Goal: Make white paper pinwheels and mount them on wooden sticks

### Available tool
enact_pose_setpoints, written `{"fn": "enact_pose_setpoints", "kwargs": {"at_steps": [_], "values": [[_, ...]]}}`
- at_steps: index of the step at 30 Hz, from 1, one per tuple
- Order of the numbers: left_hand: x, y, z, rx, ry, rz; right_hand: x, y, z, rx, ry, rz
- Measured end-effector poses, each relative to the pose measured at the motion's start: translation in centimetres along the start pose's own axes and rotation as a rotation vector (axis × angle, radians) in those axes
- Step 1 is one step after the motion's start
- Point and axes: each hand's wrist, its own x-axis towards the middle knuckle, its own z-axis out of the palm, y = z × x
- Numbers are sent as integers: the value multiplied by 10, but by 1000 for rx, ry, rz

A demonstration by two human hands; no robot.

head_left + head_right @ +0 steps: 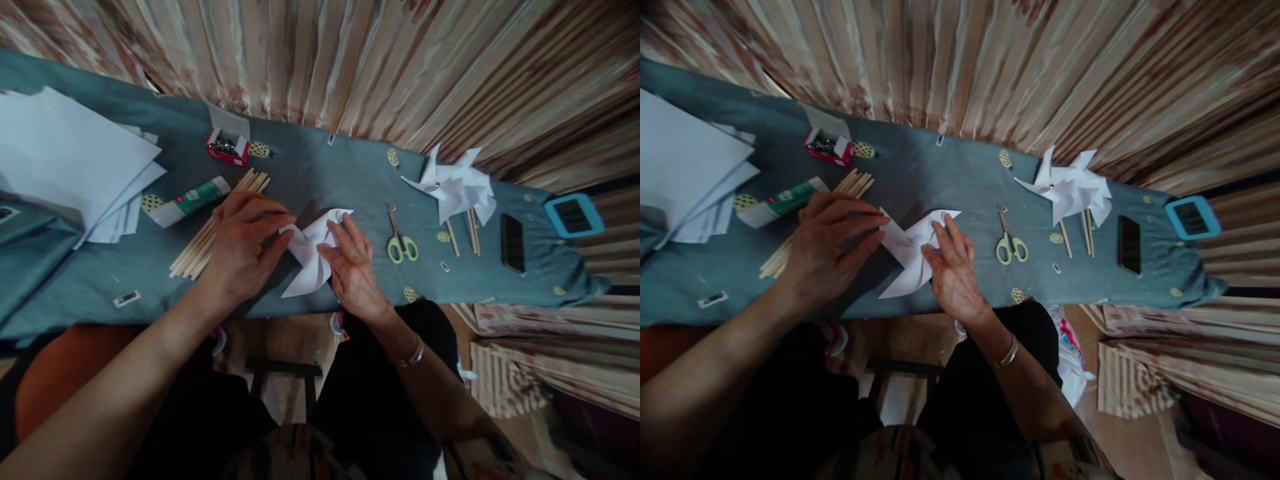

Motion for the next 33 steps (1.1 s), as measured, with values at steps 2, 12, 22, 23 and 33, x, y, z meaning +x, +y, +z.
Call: {"fn": "enact_pose_setpoints", "kwargs": {"at_steps": [2, 12, 22, 23, 33], "values": [[0, 0, 0, -1, 9, 12, 0, -2, 1, -6, -8, -1], [-7, 0, 12, -41, -77, 30, -1, -2, -1, 46, 11, 32], [-8, 3, 15, -32, -112, 6, -1, -4, -7, 105, -87, 57], [-8, 3, 14, -31, -113, 9, -1, -4, -7, 103, -90, 53], [-8, 3, 13, -44, -98, 30, 2, -4, 3, 13, -25, 12]]}}
